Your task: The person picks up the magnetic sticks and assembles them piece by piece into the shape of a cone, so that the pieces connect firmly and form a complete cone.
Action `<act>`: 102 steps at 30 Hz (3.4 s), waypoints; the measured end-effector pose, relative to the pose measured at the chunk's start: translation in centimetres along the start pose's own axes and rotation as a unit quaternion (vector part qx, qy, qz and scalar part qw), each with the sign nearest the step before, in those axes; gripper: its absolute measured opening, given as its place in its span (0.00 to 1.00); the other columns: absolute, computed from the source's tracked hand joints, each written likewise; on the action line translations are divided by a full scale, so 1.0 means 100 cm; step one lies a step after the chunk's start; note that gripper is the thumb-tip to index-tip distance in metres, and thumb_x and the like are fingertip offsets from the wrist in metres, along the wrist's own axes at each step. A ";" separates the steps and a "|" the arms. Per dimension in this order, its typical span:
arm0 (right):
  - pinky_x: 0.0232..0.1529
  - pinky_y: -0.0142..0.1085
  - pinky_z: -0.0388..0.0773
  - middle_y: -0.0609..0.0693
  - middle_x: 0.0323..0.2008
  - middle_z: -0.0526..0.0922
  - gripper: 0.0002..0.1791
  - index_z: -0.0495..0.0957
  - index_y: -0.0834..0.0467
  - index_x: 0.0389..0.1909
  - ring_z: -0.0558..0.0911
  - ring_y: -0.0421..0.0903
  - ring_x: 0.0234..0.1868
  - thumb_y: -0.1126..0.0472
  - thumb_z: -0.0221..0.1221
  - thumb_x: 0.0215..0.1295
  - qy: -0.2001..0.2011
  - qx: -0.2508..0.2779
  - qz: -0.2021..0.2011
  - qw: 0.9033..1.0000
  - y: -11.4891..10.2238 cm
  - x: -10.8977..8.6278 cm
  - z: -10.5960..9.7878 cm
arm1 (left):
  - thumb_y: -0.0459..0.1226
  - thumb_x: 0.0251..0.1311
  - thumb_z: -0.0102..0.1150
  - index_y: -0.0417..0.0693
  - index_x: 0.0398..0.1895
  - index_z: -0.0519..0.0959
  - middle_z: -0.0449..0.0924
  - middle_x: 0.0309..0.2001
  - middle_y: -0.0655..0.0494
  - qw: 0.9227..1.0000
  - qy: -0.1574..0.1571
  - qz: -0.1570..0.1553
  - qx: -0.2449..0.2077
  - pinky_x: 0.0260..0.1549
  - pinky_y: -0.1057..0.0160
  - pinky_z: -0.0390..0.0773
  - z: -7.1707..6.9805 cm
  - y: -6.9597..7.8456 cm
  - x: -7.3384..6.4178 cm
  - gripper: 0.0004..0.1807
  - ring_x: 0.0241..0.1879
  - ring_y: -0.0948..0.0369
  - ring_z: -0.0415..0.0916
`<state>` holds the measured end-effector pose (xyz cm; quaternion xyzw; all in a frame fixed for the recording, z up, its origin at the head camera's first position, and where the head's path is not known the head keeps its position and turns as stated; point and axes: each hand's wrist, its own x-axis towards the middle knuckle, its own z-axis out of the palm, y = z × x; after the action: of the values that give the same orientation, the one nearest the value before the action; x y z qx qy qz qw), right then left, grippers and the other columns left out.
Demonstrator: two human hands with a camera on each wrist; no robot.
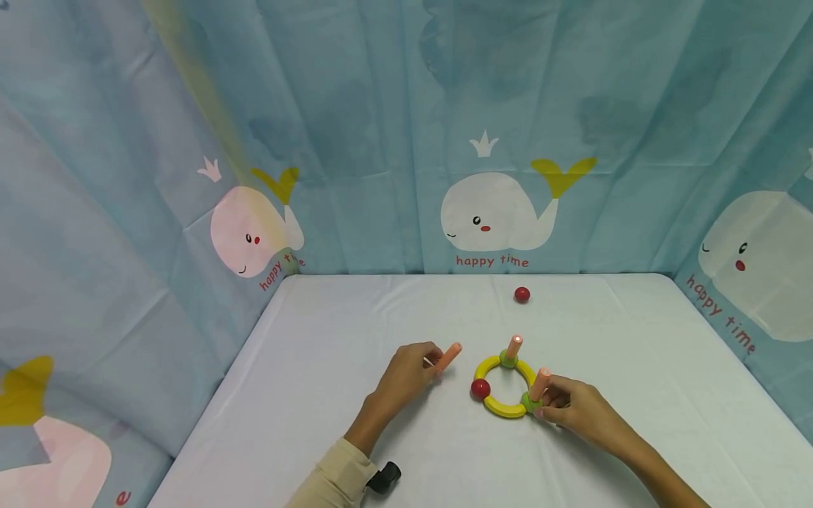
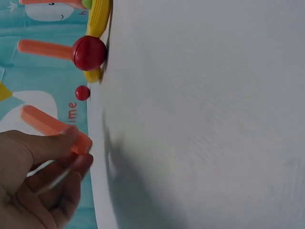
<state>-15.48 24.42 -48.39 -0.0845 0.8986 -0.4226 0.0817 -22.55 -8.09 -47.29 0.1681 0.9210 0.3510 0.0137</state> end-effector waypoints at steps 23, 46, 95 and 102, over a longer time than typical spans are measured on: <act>0.33 0.32 0.81 0.46 0.34 0.84 0.10 0.82 0.58 0.41 0.82 0.43 0.36 0.63 0.72 0.62 0.005 -0.003 0.002 1.000 0.001 0.000 0.001 | 0.36 0.66 0.73 0.49 0.52 0.87 0.90 0.42 0.62 0.989 -0.017 0.102 -0.109 0.44 0.73 0.82 0.031 0.045 0.000 0.12 0.40 0.73 0.83; 0.37 0.32 0.80 0.46 0.36 0.84 0.12 0.84 0.53 0.43 0.83 0.41 0.38 0.65 0.73 0.60 -0.013 -0.026 -0.031 0.999 -0.003 -0.001 -0.014 | 0.37 0.66 0.73 0.48 0.50 0.88 0.90 0.44 0.62 0.993 -0.013 0.091 -0.078 0.43 0.71 0.82 0.039 0.043 -0.003 0.11 0.42 0.73 0.84; 0.68 0.65 0.71 0.74 0.70 0.71 0.38 0.63 0.68 0.77 0.73 0.72 0.69 0.58 0.66 0.73 0.129 -0.083 -0.011 0.988 0.026 0.170 -0.045 | 0.38 0.66 0.73 0.50 0.54 0.86 0.88 0.42 0.66 0.996 0.001 0.080 -0.044 0.46 0.71 0.81 0.042 0.045 -0.006 0.15 0.42 0.74 0.82; 0.73 0.65 0.65 0.73 0.75 0.66 0.37 0.63 0.69 0.78 0.68 0.72 0.73 0.61 0.65 0.73 0.114 -0.106 -0.011 0.988 0.027 0.178 -0.044 | 0.38 0.66 0.73 0.51 0.53 0.86 0.88 0.43 0.65 0.996 -0.005 0.077 -0.041 0.47 0.72 0.81 0.044 0.047 -0.005 0.14 0.42 0.75 0.81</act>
<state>-33.99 25.45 -49.04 -0.0541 0.9408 -0.3326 -0.0359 -20.03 -2.16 -47.63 0.2396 0.8902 0.3874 -0.0023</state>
